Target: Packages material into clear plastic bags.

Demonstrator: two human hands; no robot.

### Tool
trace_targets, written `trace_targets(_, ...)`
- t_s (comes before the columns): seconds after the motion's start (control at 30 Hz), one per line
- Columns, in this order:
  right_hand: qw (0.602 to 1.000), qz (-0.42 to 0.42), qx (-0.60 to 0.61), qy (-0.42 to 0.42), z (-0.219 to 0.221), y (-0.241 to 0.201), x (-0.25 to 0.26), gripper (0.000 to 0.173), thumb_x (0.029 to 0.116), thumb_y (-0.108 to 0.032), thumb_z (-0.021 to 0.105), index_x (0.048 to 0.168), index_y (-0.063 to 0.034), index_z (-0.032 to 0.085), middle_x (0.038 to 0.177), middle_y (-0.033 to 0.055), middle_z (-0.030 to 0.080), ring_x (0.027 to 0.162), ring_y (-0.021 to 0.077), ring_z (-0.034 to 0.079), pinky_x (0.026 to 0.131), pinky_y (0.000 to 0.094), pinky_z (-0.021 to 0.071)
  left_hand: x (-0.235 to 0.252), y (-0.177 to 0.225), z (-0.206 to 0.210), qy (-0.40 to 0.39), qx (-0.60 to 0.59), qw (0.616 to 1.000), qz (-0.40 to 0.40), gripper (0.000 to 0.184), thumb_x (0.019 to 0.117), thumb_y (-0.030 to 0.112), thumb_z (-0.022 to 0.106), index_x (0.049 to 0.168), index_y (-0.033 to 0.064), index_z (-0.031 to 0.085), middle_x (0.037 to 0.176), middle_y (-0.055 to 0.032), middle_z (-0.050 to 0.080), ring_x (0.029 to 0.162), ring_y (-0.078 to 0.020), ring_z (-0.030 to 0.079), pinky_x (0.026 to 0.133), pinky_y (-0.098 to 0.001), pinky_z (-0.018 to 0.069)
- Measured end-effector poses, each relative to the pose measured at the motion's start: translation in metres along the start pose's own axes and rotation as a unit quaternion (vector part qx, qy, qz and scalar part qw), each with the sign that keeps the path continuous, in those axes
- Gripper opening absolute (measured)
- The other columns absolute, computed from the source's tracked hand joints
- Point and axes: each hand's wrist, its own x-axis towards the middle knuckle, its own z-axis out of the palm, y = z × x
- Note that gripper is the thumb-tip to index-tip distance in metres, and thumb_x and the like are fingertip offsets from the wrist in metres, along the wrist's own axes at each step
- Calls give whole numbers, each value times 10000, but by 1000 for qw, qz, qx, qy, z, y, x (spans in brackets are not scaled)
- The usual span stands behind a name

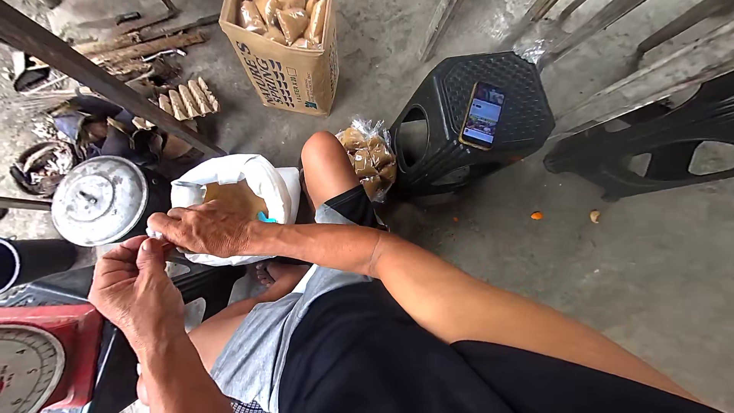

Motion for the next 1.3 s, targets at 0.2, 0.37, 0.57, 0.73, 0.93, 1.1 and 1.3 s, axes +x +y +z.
trace_targets(0.2, 997, -72, 39, 16, -6, -3, 5, 102, 914, -19, 698, 1000, -24, 752, 845, 108, 699, 813, 229, 702, 683, 359, 564, 6, -9, -17, -49, -179, 976, -113, 186, 1050, 54, 509, 1224, 93, 565, 920, 23, 698, 797, -122, 716, 807, -320, 636)
trace_targets(0.37, 991, -60, 117, 31, -10, -8, 9, 88, 924, 9, 679, 980, 21, 746, 881, 147, 699, 852, 245, 704, 728, 369, 581, 10, -18, -28, -91, -188, 977, -49, 161, 1015, 10, 554, 1086, 76, 682, 944, -3, 762, 833, -149, 747, 835, -343, 640)
trace_targets(0.57, 958, -19, 284, 26, -13, -10, 12, 69, 878, 121, 661, 916, 87, 708, 791, 164, 677, 733, 216, 673, 677, 351, 567, 11, -15, -31, -75, -144, 986, -29, 138, 1026, 23, 546, 1075, 72, 665, 901, 9, 751, 787, -146, 740, 806, -337, 642)
trace_targets(0.73, 939, -17, 342, 37, -10, -11, 12, 153, 898, 141, 633, 1004, 92, 731, 861, 164, 720, 787, 195, 696, 737, 340, 587, 13, -12, -34, -56, 60, 995, 48, 120, 1049, 100, 551, 1108, 16, 613, 873, 54, 665, 753, -45, 673, 746, -251, 602)
trace_targets(0.93, 895, -23, 445, 24, -17, -3, 24, 146, 924, 121, 632, 1049, 130, 707, 906, 186, 726, 824, 179, 706, 793, 305, 585, 20, 6, -31, -1, 249, 962, 108, 273, 1078, 207, 537, 1109, -27, 676, 913, -77, 677, 794, -70, 642, 745, -241, 541)
trace_targets(1.1, 881, -44, 470, 6, -20, 6, 27, 197, 877, 134, 581, 1020, 117, 715, 868, 161, 712, 766, 156, 666, 722, 292, 553, 24, 12, -27, -8, 259, 960, 109, 268, 1081, 193, 520, 1120, -34, 658, 930, -98, 666, 819, -100, 644, 781, -279, 545)
trace_targets(1.3, 864, -40, 502, 18, -31, 4, 22, 55, 883, 93, 678, 933, 114, 674, 744, 119, 649, 677, 123, 625, 644, 269, 537, 20, 22, -16, -1, 277, 952, 133, 244, 1069, 166, 551, 1079, -44, 675, 944, -123, 678, 866, -114, 653, 814, -280, 541)
